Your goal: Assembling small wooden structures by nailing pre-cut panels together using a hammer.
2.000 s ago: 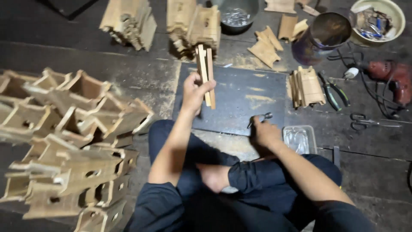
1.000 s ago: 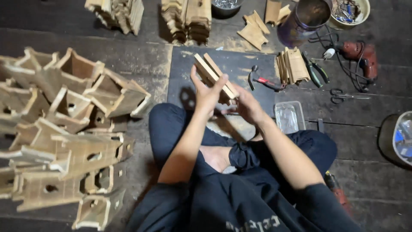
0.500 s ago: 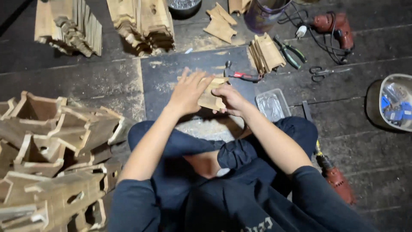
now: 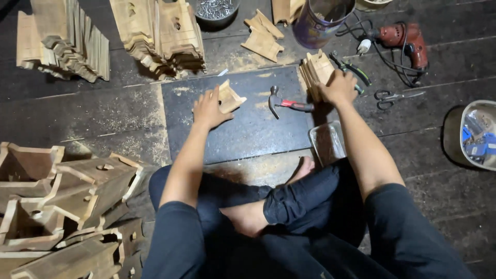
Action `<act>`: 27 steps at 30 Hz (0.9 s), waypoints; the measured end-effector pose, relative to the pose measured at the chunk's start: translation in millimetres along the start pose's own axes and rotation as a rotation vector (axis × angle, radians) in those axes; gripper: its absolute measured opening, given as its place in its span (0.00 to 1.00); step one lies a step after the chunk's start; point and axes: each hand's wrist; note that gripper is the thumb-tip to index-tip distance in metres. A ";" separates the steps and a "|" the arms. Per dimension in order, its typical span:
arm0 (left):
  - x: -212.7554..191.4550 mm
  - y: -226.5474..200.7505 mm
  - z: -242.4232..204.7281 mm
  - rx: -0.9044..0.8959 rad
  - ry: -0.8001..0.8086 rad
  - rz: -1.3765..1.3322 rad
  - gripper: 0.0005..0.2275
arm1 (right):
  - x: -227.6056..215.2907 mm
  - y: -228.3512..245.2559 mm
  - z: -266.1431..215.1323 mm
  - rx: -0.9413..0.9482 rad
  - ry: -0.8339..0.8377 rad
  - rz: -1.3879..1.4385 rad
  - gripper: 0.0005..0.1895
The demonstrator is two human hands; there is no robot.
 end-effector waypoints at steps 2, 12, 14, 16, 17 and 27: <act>-13.4 -6.6 -6.3 -0.015 -0.025 -0.036 0.49 | 20.6 -28.1 44.8 0.028 0.056 0.042 0.39; -27.0 12.9 -108.9 -0.348 -0.263 -0.682 0.22 | -10.4 -22.1 -18.9 -0.434 -0.343 0.121 0.32; -24.2 6.0 -121.5 -0.375 -0.244 -0.902 0.19 | -0.3 -46.4 -6.0 -0.448 -0.398 0.055 0.29; -29.2 4.8 -144.9 -0.451 -0.254 -1.113 0.18 | 6.8 -36.5 -5.1 -0.503 -0.416 0.003 0.26; -30.8 0.0 -155.9 -0.424 -0.246 -1.232 0.18 | 3.0 -28.8 -14.9 -0.487 -0.452 -0.036 0.23; -17.5 -5.0 -161.0 -0.114 -0.156 -1.051 0.19 | 60.3 72.3 -161.2 -0.825 0.024 0.521 0.18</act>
Point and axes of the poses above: each hand's wrist, its own z-axis towards the middle knuckle, its own x-axis out of the palm, y = z × x, and after that the axes turned 6 degrees about z, right-handed
